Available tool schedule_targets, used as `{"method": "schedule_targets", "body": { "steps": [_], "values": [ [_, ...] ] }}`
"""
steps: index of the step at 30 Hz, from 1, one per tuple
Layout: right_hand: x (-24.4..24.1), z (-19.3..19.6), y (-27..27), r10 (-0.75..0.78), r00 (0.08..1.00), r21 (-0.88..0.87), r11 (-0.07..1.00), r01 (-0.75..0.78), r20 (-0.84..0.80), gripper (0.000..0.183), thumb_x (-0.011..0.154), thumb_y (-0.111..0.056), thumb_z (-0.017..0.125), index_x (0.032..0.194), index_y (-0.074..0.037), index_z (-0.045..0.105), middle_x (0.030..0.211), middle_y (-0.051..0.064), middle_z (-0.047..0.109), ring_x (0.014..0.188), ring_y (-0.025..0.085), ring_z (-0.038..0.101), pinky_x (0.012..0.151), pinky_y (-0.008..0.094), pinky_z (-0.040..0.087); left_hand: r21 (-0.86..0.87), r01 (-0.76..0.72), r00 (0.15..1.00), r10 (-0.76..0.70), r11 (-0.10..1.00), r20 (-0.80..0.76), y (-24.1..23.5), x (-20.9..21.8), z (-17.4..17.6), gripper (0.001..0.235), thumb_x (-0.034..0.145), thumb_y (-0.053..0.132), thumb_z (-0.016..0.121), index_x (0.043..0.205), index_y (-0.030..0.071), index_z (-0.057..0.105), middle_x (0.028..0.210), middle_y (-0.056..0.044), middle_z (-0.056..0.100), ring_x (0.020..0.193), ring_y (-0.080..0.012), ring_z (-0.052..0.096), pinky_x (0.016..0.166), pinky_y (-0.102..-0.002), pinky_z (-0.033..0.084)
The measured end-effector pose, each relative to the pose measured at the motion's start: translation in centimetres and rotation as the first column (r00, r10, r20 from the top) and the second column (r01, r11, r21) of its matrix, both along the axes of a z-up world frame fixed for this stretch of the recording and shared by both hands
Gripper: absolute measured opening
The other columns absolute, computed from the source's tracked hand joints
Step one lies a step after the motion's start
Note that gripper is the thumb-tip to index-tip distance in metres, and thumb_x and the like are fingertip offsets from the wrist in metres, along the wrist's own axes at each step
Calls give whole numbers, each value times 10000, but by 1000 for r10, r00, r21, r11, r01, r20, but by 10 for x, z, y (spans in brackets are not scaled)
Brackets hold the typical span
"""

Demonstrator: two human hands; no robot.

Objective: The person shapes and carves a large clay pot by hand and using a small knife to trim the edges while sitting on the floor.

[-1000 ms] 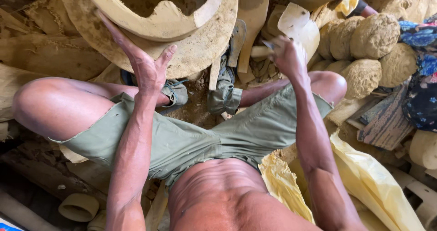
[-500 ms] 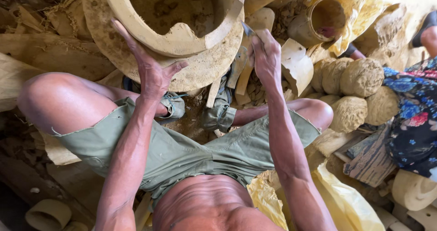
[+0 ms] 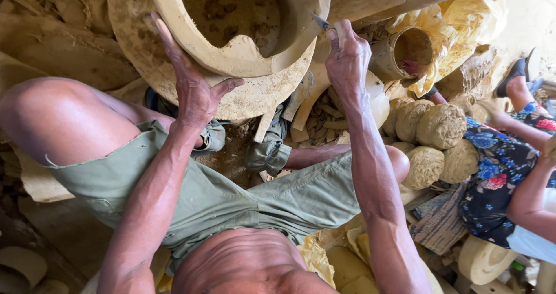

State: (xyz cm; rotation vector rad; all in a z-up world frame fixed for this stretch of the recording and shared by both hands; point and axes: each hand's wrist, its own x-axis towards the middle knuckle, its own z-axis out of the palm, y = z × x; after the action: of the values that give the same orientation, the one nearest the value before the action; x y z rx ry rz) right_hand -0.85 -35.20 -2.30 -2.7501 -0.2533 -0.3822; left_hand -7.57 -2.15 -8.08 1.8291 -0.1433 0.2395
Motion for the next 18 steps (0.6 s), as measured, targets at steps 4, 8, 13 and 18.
{"method": "schedule_targets", "body": {
  "steps": [4, 8, 13, 18],
  "values": [
    [-1, -6, 4, -79, 991, 53, 995, 85, -108, 262, 1096, -198, 604, 1157, 52, 648, 567, 105, 607, 394, 190, 528, 388, 359, 418, -2, -18, 1000, 18, 1000, -8, -7, -3, -4, 1479, 858, 413, 973, 1622, 156, -267, 1729, -136, -205, 1619, -290, -17, 1383, -440, 110],
    [-8, -10, 12, -42, 987, 225, 971, 77, -153, 308, 1105, -189, 606, 1240, 85, 571, 730, 112, 682, 448, 125, 588, 436, 296, 494, 75, -26, 988, 14, 997, 153, -10, 1, -8, 1547, 798, 378, 1009, 1605, 243, -303, 1697, -86, -276, 1592, -269, -98, 1368, -441, 96],
    [-16, 12, 27, 66, 971, 371, 928, 24, -230, 331, 1162, -206, 567, 877, -38, 579, 681, 63, 547, 543, 129, 460, 500, 270, 405, 17, -84, 985, 81, 996, 150, -23, 7, -20, 1592, 746, 408, 1025, 1610, 309, -309, 1686, -98, -275, 1604, -294, -119, 1364, -487, 94],
    [-23, 37, 51, 77, 843, 649, 677, 347, -532, 344, 1102, -189, 580, 781, -66, 600, 592, 1, 516, 430, 72, 367, 356, 244, 288, 63, -103, 985, 93, 993, 145, -21, 6, -25, 1595, 711, 431, 1005, 1615, 313, -304, 1670, -119, -278, 1609, -327, -154, 1372, -491, 88]
  ]
}}
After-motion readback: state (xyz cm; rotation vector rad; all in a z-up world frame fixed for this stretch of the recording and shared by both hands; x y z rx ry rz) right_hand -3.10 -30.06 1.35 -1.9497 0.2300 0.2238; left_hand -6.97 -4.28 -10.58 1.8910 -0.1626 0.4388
